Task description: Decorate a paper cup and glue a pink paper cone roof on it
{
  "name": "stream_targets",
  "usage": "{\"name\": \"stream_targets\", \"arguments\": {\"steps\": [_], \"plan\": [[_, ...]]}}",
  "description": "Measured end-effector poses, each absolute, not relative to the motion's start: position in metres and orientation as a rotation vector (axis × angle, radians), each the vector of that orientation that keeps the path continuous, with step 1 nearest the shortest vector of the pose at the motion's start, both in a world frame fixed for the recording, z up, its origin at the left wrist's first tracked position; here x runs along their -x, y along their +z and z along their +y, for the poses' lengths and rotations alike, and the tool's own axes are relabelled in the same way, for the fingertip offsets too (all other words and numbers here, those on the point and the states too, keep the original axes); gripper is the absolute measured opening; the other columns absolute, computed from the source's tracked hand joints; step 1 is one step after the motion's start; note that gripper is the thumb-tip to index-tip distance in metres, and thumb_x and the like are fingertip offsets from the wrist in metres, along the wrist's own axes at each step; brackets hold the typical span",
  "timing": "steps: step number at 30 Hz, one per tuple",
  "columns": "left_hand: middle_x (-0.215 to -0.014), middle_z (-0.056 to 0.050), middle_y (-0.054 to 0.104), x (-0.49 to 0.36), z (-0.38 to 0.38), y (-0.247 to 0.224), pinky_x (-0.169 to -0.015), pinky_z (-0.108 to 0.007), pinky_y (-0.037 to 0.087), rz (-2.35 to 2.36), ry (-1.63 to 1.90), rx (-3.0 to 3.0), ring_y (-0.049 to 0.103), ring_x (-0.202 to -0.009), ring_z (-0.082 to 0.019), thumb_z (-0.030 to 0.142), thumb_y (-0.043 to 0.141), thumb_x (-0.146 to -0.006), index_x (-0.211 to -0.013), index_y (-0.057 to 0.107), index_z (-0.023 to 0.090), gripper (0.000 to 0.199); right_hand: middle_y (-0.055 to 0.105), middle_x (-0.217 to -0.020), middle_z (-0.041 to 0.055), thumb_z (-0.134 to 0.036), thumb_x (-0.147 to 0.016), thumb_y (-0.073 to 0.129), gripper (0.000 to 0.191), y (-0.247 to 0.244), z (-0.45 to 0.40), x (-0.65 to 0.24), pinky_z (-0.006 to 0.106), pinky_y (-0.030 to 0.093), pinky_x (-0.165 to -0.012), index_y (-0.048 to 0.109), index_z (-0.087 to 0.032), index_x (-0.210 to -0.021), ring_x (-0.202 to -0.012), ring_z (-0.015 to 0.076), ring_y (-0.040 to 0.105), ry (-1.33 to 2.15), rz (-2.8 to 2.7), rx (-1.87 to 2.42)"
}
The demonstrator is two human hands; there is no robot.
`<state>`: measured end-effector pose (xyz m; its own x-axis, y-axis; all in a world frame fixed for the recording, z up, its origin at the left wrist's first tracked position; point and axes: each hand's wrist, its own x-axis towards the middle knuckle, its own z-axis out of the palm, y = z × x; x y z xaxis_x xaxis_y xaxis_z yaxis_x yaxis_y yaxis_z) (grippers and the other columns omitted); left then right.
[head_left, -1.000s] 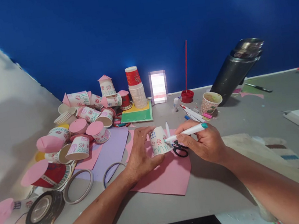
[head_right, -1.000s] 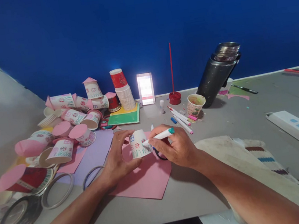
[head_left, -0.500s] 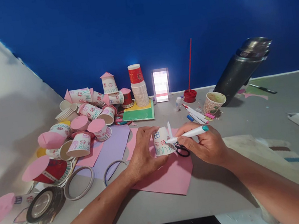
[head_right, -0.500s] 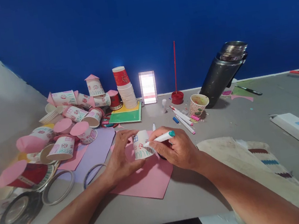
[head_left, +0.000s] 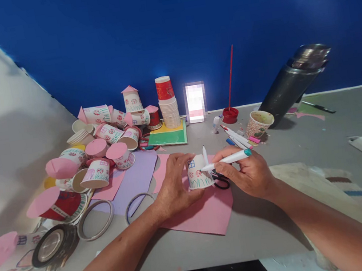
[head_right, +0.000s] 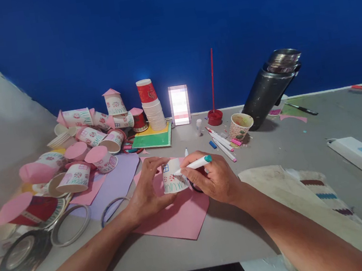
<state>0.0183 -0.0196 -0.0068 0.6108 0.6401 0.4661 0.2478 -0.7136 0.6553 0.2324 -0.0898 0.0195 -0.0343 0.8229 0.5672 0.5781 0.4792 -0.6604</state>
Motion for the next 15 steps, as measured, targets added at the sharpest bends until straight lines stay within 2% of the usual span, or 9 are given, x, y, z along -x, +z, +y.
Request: {"name": "stream_targets", "arguments": {"steps": [8, 12, 15], "plan": [[-0.125, -0.009, 0.053, -0.0187, -0.0193, -0.0095, -0.101, -0.05, 0.052, 0.717, 0.926, -2.3, 0.054, -0.121, -0.031, 0.013, 0.079, -0.067, -0.135, 0.048, 0.028, 0.076, 0.073, -0.069, -0.0001, -0.032, -0.098, 0.062, 0.015, 0.0219, -0.0908, -0.2317, 0.026, 0.05, -0.054, 0.07, -0.023, -0.09, -0.053, 0.014, 0.063, 0.238, -1.706, 1.19], [-0.123, -0.009, 0.054, -0.0197, -0.0206, -0.0071, -0.101, -0.05, 0.052, 0.724, 0.93, -2.305, 0.054, -0.12, -0.03, 0.014, 0.077, -0.07, -0.134, 0.048, 0.027, 0.072, 0.071, -0.066, -0.0012, -0.031, -0.098, 0.063, 0.013, 0.0207, -0.0897, -0.231, 0.025, 0.05, -0.055, 0.071, -0.023, -0.091, -0.053, 0.0136, 0.062, 0.246, -1.727, 1.185], [-0.123, -0.009, 0.054, -0.0202, -0.0213, -0.0046, -0.102, -0.05, 0.052, 0.701, 0.935, -2.341, 0.053, -0.12, -0.031, 0.015, 0.077, -0.071, -0.133, 0.048, 0.026, 0.069, 0.075, -0.073, 0.0005, -0.031, -0.099, 0.062, 0.014, 0.0191, -0.0897, -0.2316, 0.025, 0.051, -0.056, 0.071, -0.023, -0.092, -0.056, 0.0137, 0.064, 0.253, -1.74, 1.18]]}}
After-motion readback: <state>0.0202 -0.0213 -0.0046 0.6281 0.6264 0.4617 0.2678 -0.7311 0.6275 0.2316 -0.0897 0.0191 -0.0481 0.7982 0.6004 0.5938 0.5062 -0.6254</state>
